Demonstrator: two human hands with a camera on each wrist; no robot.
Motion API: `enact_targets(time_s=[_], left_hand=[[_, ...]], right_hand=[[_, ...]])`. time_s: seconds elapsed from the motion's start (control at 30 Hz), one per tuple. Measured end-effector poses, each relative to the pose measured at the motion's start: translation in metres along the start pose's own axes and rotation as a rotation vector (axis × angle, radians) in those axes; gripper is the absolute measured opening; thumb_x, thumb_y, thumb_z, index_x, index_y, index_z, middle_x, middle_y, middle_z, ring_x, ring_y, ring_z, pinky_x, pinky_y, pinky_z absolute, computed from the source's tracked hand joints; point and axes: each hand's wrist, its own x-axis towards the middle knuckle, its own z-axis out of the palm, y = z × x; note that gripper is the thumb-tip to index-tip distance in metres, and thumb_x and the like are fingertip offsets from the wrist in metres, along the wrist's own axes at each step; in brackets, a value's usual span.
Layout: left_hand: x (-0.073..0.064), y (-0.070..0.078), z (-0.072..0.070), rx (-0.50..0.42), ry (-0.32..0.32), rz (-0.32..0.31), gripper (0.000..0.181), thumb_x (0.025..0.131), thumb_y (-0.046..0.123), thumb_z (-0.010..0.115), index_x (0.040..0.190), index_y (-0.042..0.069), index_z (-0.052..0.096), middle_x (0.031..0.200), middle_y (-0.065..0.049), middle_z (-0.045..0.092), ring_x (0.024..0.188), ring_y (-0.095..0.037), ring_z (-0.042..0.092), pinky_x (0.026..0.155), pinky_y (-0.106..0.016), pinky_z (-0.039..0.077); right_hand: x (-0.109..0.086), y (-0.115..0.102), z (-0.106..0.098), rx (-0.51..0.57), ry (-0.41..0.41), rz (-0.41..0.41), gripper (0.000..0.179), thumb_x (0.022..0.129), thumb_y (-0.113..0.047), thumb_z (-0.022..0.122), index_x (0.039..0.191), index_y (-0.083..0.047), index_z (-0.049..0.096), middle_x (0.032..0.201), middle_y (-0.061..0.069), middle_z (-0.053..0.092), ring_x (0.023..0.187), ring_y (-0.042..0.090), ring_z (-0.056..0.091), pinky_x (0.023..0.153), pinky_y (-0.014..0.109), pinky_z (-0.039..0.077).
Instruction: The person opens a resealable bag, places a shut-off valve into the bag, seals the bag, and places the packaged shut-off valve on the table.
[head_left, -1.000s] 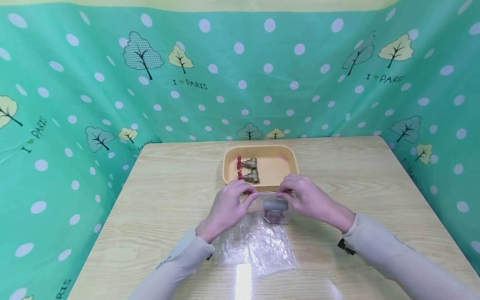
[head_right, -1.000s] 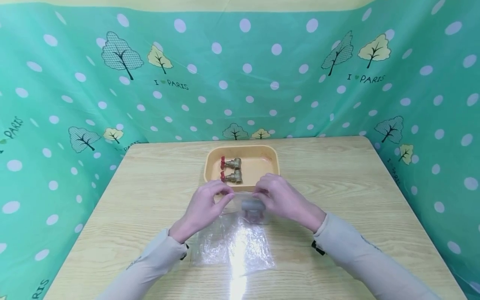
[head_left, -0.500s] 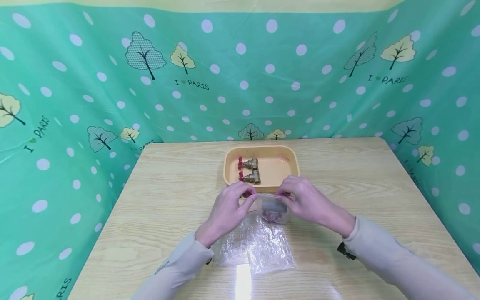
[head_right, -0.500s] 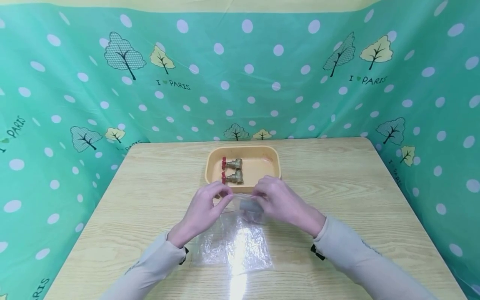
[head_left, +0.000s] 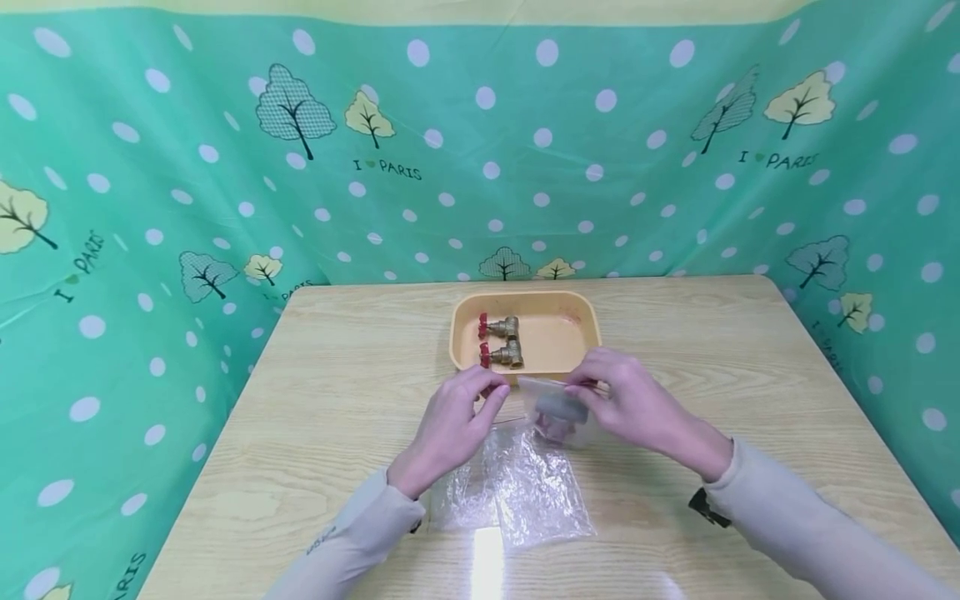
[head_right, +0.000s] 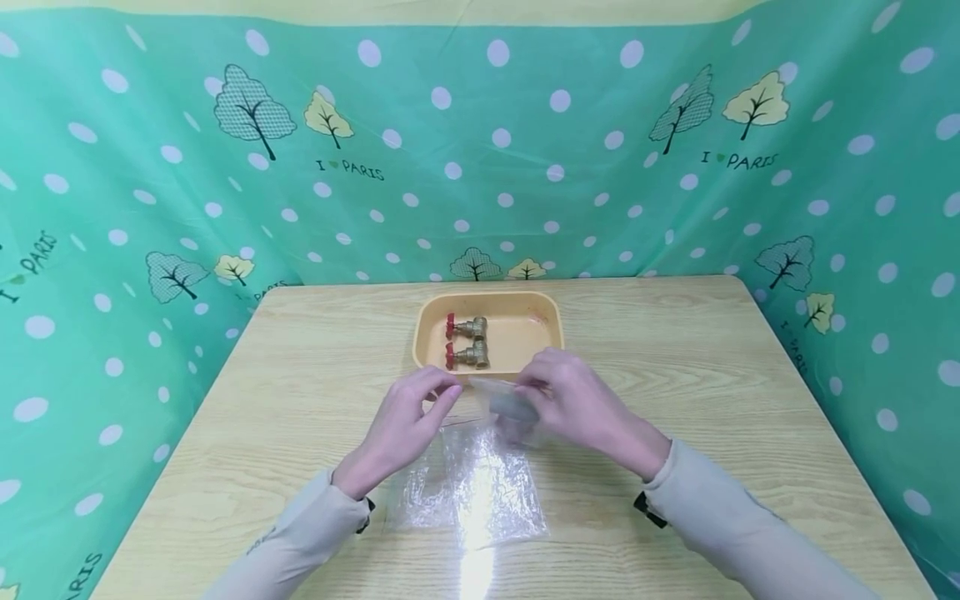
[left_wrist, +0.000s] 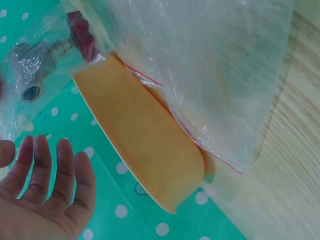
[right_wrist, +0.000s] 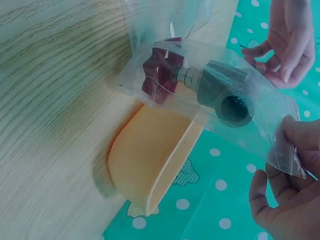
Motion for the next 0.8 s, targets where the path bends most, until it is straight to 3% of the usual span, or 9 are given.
enact_targets(time_s=[0.3, 0.8], left_hand=[[-0.002, -0.002, 0.002, 0.038, -0.001, 0.007, 0.017, 0.106, 0.019, 0.063, 0.111, 0.011, 0.076, 0.103, 0.004, 0.073, 0.097, -0.013, 0.067, 0.091, -0.038, 0.055], [-0.004, -0.004, 0.005, 0.038, -0.003, 0.013, 0.015, 0.106, 0.018, 0.064, 0.109, 0.011, 0.076, 0.102, 0.004, 0.073, 0.099, -0.014, 0.067, 0.088, -0.037, 0.056]], right_hand=[[-0.011, 0.002, -0.016, -0.030, 0.054, 0.085, 0.022, 0.079, 0.013, 0.084, 0.093, -0.003, 0.078, 0.089, 0.001, 0.073, 0.081, 0.012, 0.067, 0.070, 0.026, 0.061], [-0.025, 0.014, -0.038, -0.126, 0.175, 0.137, 0.022, 0.078, 0.014, 0.085, 0.087, -0.004, 0.078, 0.085, 0.002, 0.074, 0.073, 0.012, 0.063, 0.058, 0.021, 0.054]])
